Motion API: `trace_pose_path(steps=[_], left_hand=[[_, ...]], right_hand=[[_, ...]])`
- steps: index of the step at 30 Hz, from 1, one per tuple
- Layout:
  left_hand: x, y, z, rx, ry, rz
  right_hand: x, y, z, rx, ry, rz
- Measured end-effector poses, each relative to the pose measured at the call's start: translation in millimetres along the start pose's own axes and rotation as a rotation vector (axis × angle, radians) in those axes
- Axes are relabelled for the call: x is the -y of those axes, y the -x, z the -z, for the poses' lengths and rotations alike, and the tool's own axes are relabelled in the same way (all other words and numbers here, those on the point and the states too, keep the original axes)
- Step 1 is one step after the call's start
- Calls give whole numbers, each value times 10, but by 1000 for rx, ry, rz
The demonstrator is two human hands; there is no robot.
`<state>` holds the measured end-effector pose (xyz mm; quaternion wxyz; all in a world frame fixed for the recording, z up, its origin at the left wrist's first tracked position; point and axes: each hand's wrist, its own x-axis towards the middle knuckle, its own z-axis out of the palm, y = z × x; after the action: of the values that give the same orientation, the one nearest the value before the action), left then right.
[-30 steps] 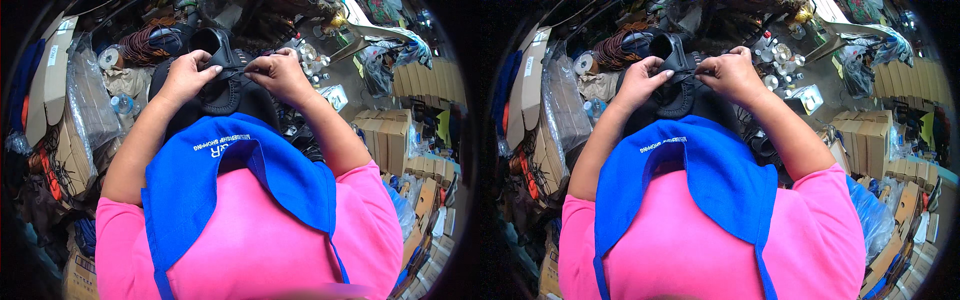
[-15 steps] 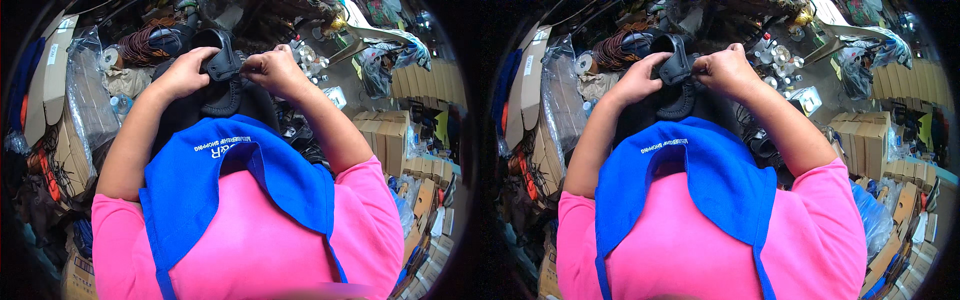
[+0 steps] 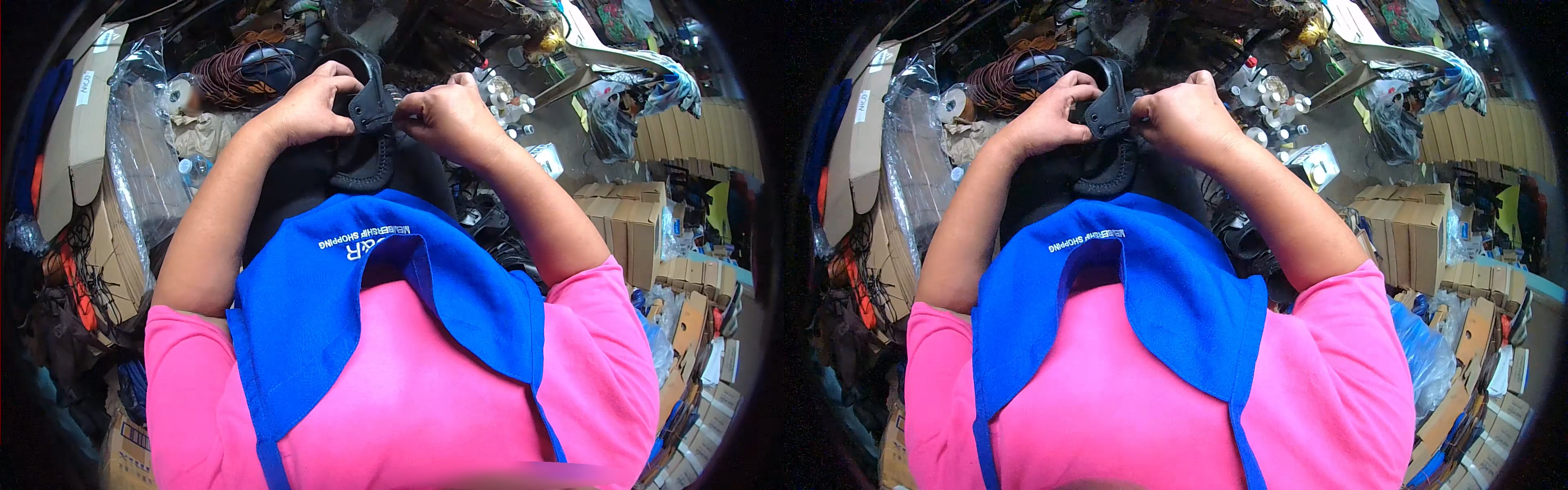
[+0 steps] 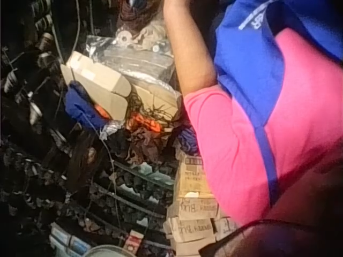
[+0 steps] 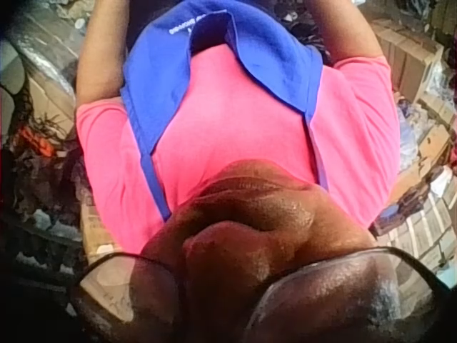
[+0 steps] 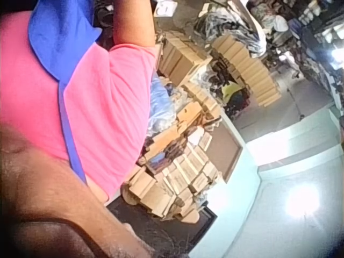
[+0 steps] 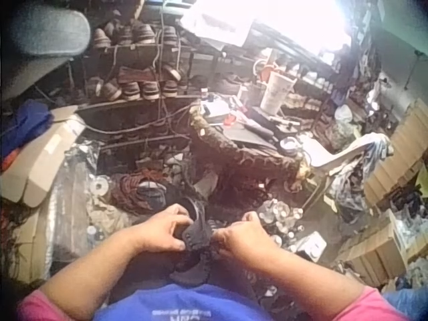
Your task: The person is hand-stitching the components of a black shoe upper together in a shoe manufacturing environment.
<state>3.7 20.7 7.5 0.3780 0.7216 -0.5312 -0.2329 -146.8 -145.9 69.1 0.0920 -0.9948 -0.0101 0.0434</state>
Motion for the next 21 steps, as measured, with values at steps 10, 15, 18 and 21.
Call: trace_pose_path(steps=[10,15,18,21], left_hand=[[-171,-252,-102,108,205,104],[-55,-287,-23,239,181,27],[-13,-306,-6,279,222,38],[-21,-342,-4,303,233,66]], right_hand=[[-160,-118,148,220,-226,-92],[-244,-54,7,237,-580,-284],[-286,-44,45,174,-583,-197],[-345,-80,39,121,-438,-22]])
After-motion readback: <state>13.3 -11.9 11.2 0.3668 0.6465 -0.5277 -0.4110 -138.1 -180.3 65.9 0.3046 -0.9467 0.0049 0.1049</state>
